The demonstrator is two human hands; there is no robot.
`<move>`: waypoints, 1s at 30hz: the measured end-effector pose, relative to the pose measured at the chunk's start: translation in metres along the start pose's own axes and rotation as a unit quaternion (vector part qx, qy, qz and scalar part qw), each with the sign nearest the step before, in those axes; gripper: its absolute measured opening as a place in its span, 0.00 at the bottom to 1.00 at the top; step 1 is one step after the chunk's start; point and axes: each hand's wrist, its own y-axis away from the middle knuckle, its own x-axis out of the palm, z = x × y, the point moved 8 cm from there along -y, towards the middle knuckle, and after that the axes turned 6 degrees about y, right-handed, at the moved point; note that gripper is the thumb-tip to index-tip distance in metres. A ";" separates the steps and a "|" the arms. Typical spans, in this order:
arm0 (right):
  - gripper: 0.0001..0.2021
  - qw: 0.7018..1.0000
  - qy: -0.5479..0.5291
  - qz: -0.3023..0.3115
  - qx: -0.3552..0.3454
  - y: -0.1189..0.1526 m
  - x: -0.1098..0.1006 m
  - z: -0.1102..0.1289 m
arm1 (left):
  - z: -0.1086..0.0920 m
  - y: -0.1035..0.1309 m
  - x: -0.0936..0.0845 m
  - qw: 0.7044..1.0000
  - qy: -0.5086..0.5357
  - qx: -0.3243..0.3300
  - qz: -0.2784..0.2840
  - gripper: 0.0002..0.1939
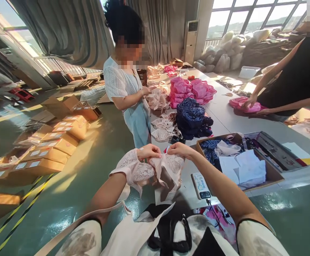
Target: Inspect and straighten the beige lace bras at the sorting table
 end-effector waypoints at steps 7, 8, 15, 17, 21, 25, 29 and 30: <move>0.11 0.989 0.096 -0.112 -0.026 -0.079 -0.030 0.024 | 0.002 -0.037 -0.053 0.986 0.015 0.034 -0.162 0.18; 0.10 0.987 0.106 -0.117 -0.029 -0.086 -0.032 0.027 | 0.002 -0.040 -0.058 0.984 0.018 0.037 -0.175 0.18; 0.06 0.984 0.141 -0.100 -0.049 -0.102 -0.037 0.035 | 0.000 -0.047 -0.071 0.980 0.019 0.034 -0.193 0.19; 0.05 0.984 0.142 -0.090 -0.053 -0.096 -0.035 0.036 | -0.004 -0.042 -0.066 0.984 -0.001 0.036 -0.174 0.21; 0.04 0.988 0.125 -0.064 -0.060 -0.060 -0.020 0.030 | -0.010 -0.025 -0.041 0.990 -0.053 0.062 -0.114 0.28; 0.06 0.992 0.101 -0.052 -0.062 -0.007 0.012 0.011 | 0.015 -0.009 -0.005 0.992 -0.087 0.079 -0.045 0.35; 0.06 0.991 0.075 -0.065 -0.089 0.045 0.049 -0.014 | 0.063 0.004 0.026 0.983 -0.099 0.153 -0.005 0.34; 0.06 0.990 0.068 -0.077 -0.096 0.056 0.057 -0.019 | 0.079 0.006 0.033 0.985 -0.084 0.148 0.013 0.35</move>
